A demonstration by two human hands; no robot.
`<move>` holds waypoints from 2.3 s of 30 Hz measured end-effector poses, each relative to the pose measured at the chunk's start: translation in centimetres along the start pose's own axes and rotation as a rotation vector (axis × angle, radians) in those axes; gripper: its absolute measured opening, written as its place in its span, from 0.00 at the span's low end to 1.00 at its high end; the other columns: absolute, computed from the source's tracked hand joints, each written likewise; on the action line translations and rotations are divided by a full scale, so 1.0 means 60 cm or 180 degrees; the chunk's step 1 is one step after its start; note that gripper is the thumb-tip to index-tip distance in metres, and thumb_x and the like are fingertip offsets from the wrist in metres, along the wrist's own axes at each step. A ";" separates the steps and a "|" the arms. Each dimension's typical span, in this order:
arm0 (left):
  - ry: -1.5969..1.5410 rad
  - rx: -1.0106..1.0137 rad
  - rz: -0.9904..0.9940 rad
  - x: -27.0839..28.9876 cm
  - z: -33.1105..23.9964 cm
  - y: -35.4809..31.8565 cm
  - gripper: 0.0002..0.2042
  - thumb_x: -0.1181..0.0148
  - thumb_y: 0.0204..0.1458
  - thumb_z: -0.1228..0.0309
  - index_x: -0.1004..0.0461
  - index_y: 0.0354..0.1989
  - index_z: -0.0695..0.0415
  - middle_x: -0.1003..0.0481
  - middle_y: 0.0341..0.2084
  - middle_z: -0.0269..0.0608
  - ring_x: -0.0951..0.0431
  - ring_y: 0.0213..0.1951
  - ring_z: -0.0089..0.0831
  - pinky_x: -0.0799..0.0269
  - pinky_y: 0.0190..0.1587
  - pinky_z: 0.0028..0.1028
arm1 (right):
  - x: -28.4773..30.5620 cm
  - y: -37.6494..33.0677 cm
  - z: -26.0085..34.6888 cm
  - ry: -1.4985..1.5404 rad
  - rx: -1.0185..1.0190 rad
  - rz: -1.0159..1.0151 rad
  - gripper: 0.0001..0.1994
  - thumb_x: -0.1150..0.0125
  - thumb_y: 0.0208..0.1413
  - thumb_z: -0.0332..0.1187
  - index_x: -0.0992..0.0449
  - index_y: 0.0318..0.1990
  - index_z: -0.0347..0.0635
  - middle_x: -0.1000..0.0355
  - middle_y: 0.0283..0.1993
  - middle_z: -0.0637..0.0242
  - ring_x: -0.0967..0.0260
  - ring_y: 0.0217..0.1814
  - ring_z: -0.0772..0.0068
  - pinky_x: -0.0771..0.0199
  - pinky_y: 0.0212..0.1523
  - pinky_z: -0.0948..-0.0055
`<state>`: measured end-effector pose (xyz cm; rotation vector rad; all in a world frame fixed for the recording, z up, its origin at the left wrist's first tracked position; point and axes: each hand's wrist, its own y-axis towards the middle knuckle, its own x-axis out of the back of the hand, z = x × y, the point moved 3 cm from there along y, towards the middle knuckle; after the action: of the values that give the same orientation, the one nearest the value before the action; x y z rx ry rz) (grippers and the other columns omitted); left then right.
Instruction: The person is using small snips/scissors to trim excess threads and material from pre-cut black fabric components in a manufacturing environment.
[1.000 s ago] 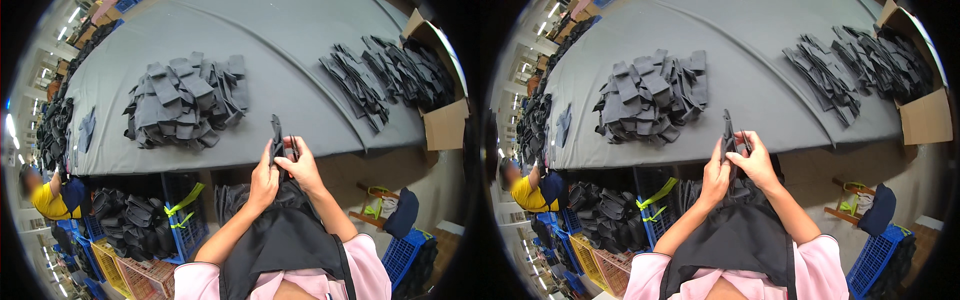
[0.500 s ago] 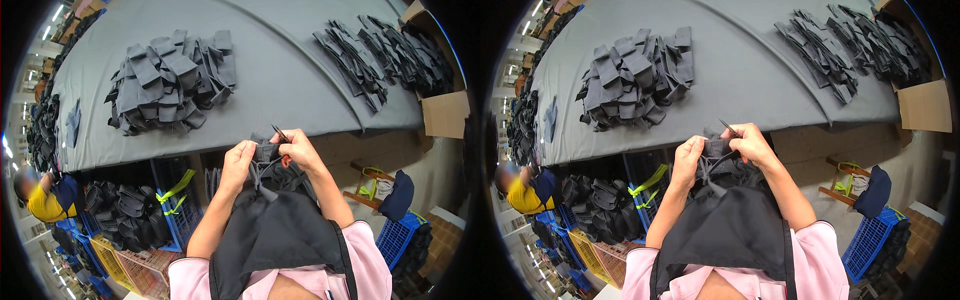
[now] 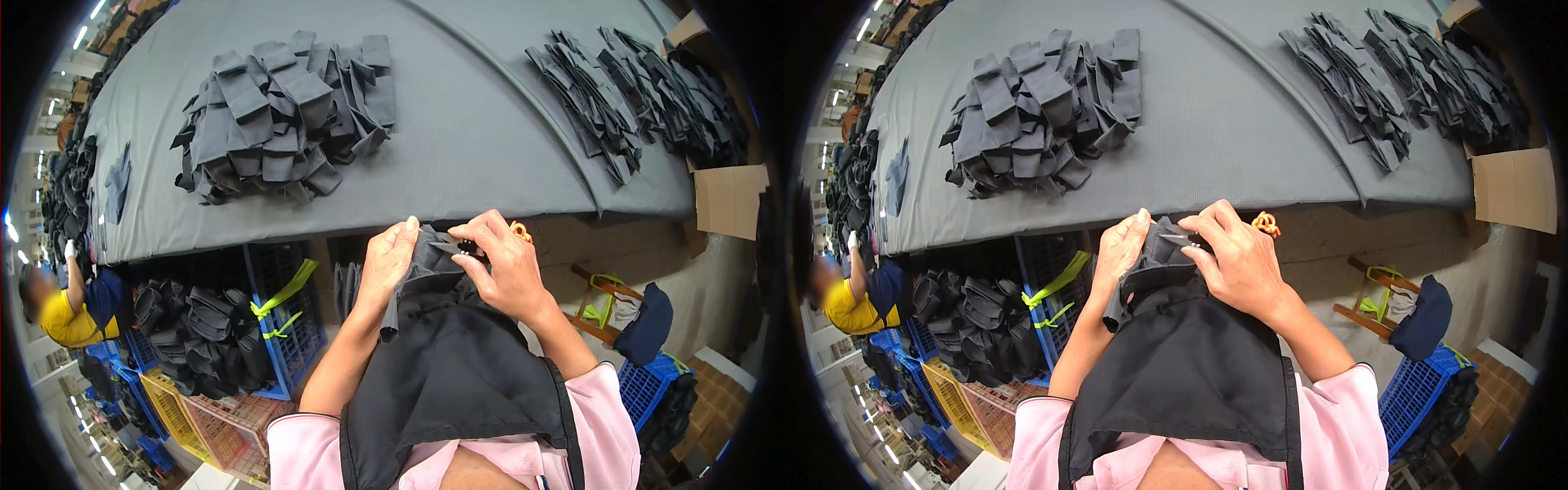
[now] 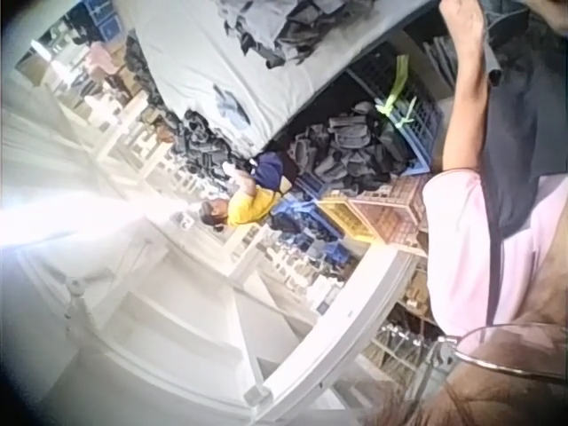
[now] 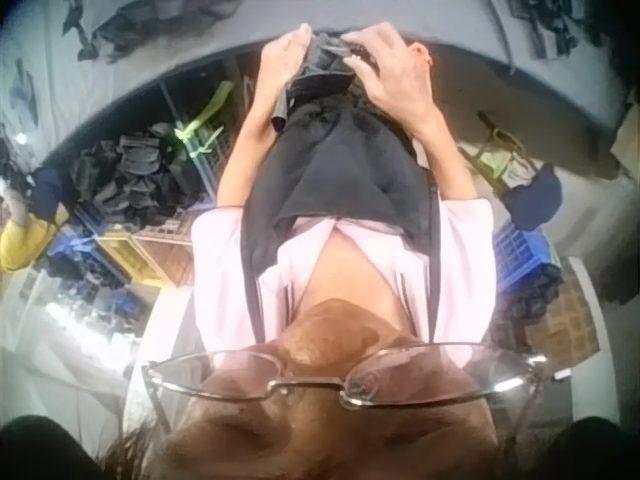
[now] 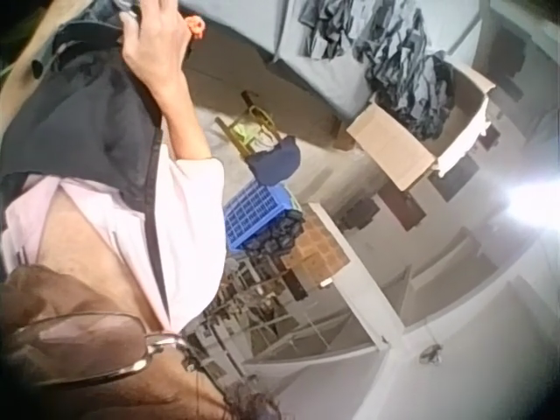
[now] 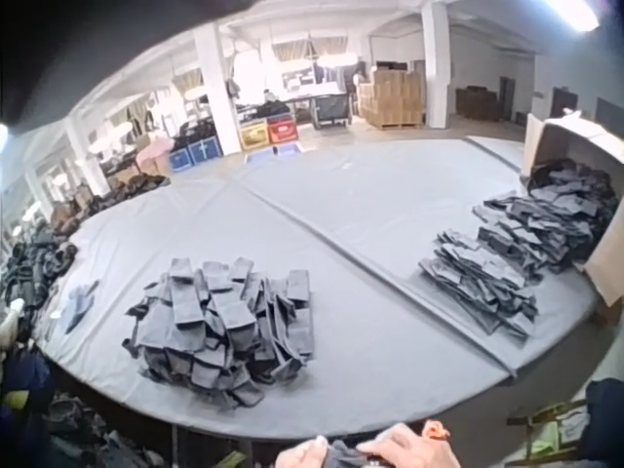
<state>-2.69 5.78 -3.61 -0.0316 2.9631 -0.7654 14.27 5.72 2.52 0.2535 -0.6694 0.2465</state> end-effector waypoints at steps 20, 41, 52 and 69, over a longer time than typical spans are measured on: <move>0.0252 0.0074 0.0195 -0.007 -0.018 -0.009 0.18 0.49 0.61 0.59 0.28 0.28 0.62 0.34 0.19 0.23 0.40 0.24 0.13 0.42 0.27 0.17 | -0.016 -0.012 -0.027 0.1019 -0.0031 -0.0242 0.09 0.39 0.47 0.22 0.24 0.38 0.34 0.35 0.30 0.66 0.35 0.23 0.78 0.35 0.23 0.79; 0.0142 0.0321 0.0376 -0.001 -0.002 -0.009 0.19 0.49 0.61 0.57 0.26 0.30 0.63 0.31 0.21 0.26 0.35 0.26 0.14 0.37 0.31 0.17 | 0.002 -0.014 0.000 0.0439 0.0134 -0.0339 0.11 0.36 0.42 0.21 0.23 0.36 0.36 0.31 0.29 0.63 0.34 0.24 0.70 0.32 0.25 0.75; 0.0242 0.0305 0.0643 0.004 0.005 -0.010 0.20 0.51 0.61 0.56 0.27 0.29 0.62 0.31 0.22 0.26 0.36 0.26 0.13 0.37 0.31 0.18 | 0.018 -0.004 0.006 0.0195 0.0376 0.0412 0.10 0.34 0.40 0.24 0.24 0.34 0.39 0.34 0.28 0.65 0.33 0.25 0.65 0.33 0.26 0.72; -0.0061 0.0649 0.0971 0.005 -0.002 -0.023 0.21 0.51 0.60 0.52 0.26 0.28 0.59 0.30 0.20 0.27 0.36 0.24 0.14 0.38 0.29 0.18 | 0.017 0.018 0.014 -0.0231 0.1173 0.1259 0.12 0.33 0.38 0.28 0.27 0.33 0.43 0.37 0.28 0.66 0.34 0.26 0.65 0.35 0.25 0.68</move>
<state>-3.01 4.62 -2.88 0.4119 2.7595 -1.0047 14.21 6.61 3.95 0.4839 -0.7413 0.7458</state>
